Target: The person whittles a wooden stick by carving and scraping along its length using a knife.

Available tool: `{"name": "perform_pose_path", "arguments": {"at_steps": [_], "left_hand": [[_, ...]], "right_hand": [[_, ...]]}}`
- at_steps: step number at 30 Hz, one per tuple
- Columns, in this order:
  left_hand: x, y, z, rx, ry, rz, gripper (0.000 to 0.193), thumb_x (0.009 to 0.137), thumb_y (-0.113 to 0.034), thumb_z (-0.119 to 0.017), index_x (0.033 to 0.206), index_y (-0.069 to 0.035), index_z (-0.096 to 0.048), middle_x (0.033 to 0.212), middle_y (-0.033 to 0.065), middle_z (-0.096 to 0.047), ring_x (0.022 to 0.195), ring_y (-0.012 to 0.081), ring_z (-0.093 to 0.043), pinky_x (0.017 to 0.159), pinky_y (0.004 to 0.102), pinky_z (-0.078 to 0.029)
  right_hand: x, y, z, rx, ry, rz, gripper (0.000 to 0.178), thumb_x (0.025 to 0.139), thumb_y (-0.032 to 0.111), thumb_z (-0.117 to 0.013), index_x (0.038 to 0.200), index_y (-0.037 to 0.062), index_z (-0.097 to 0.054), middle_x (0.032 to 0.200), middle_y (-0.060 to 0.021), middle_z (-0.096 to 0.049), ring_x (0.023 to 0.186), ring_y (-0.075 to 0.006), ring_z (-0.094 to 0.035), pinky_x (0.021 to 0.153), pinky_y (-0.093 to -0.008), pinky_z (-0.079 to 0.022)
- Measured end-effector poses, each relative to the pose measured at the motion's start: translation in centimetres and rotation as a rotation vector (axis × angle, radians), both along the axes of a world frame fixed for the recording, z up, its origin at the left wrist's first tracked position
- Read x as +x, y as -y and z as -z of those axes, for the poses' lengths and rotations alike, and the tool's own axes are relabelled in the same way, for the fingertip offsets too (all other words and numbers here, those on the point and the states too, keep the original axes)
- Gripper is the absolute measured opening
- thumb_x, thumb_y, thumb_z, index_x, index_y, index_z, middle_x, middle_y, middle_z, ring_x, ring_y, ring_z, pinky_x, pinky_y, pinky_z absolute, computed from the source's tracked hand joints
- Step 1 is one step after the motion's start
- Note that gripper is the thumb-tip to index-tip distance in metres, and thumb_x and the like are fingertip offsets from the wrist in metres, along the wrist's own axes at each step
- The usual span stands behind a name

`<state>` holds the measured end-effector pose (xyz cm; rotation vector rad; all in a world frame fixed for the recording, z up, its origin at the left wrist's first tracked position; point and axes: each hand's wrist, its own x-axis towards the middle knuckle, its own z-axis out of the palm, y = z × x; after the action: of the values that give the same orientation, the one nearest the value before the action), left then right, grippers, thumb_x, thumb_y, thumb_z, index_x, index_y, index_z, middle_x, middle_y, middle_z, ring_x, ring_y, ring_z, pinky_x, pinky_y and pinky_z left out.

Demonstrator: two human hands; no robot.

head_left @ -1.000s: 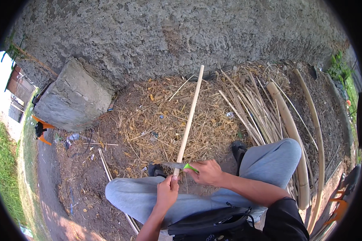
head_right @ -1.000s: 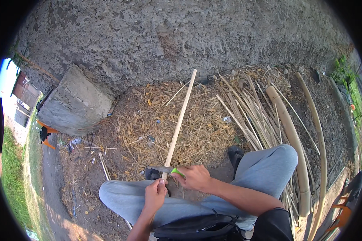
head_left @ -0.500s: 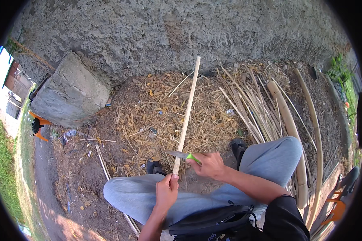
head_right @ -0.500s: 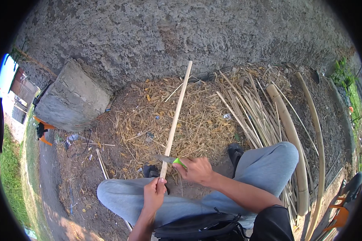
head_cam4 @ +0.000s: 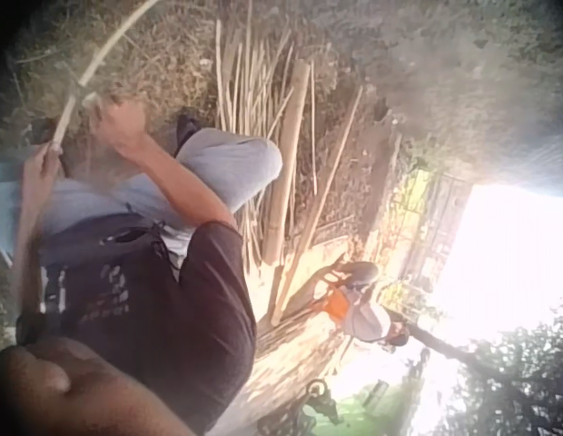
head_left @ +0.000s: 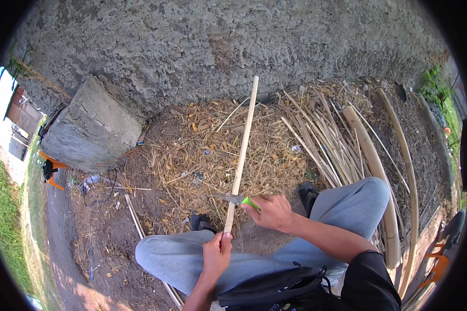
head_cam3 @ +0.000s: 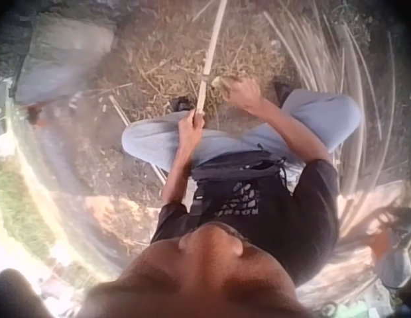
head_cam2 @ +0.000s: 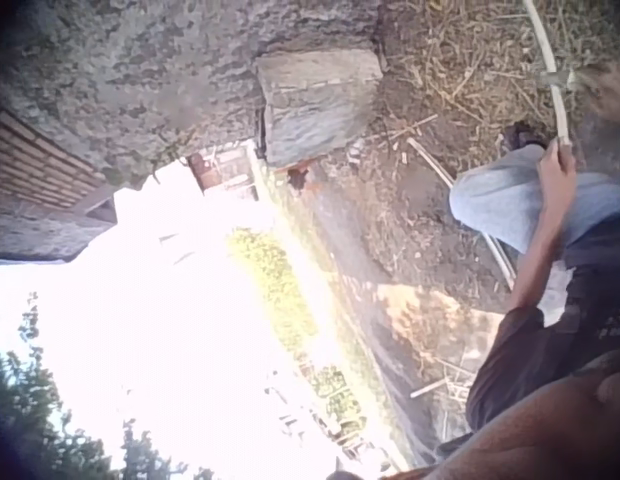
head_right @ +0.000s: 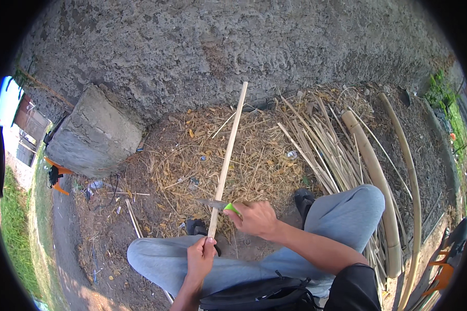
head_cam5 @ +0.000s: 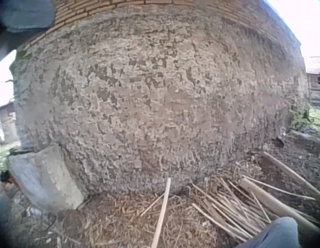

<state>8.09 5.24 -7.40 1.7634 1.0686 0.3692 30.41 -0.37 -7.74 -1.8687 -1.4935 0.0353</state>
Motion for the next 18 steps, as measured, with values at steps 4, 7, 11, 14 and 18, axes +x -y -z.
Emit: {"name": "perform_pose_path", "arguments": {"at_steps": [4,7,11,14,18], "left_hand": [[-0.1,0.2,0.4,-0.035,0.030,0.007,0.028,0.101,-0.022,-0.056,0.090,0.001,-0.066,0.056,0.0028,-0.054,0.050,0.0073,-0.047,0.048,0.0288,-0.039],[-0.3,0.0,0.0,-0.026,0.014,0.005,0.027,0.101,-0.021,-0.056,0.090,0.001,-0.065,0.056,0.0024,-0.054,0.049,0.0070,-0.047,0.048,0.0285,-0.039],[-0.8,0.5,-0.3,-0.069,0.052,0.007,0.027,0.101,-0.021,-0.056,0.090,0.001,-0.065,0.056,0.0030,-0.055,0.050,0.0069,-0.048,0.047,0.0281,-0.039],[-1.1,0.7,0.1,-0.016,0.025,0.061,0.026,0.101,-0.020,-0.056,0.089,0.001,-0.064,0.056,0.0036,-0.055,0.050,0.0068,-0.048,0.047,0.0279,-0.039],[-1.2,0.8,-1.4,-0.004,0.009,0.063,0.026,0.101,-0.021,-0.056,0.088,0.000,-0.064,0.056,0.0042,-0.054,0.049,0.0074,-0.049,0.047,0.0283,-0.039]], "right_hand": [[2.9,-1.1,1.0,-0.039,0.026,0.155,0.023,0.089,0.034,-0.070,0.084,0.0118,-0.072,0.059,-0.0101,-0.065,0.046,-0.0306,-0.062,0.042,-0.0416,-0.049],[1.6,-1.0,0.7,-0.015,0.023,0.144,0.031,0.094,0.040,-0.063,0.081,0.0126,-0.069,0.053,-0.0107,-0.062,0.043,-0.0318,-0.062,0.039,-0.0437,-0.047],[3.4,-0.9,0.2,-0.031,-0.020,0.139,0.034,0.095,0.039,-0.061,0.080,0.0098,-0.069,0.053,-0.0114,-0.062,0.042,-0.0324,-0.061,0.039,-0.0437,-0.047],[4.8,-1.5,-0.7,-0.121,-0.023,0.214,0.029,0.093,0.036,-0.065,0.082,0.0099,-0.071,0.055,-0.0110,-0.062,0.043,-0.0313,-0.061,0.040,-0.0434,-0.047],[2.2,-0.4,-1.1,0.055,0.026,0.018,0.024,0.093,0.033,-0.066,0.087,0.0104,-0.073,0.048,-0.0097,-0.058,0.041,-0.0302,-0.059,0.041,-0.0424,-0.047]]}}
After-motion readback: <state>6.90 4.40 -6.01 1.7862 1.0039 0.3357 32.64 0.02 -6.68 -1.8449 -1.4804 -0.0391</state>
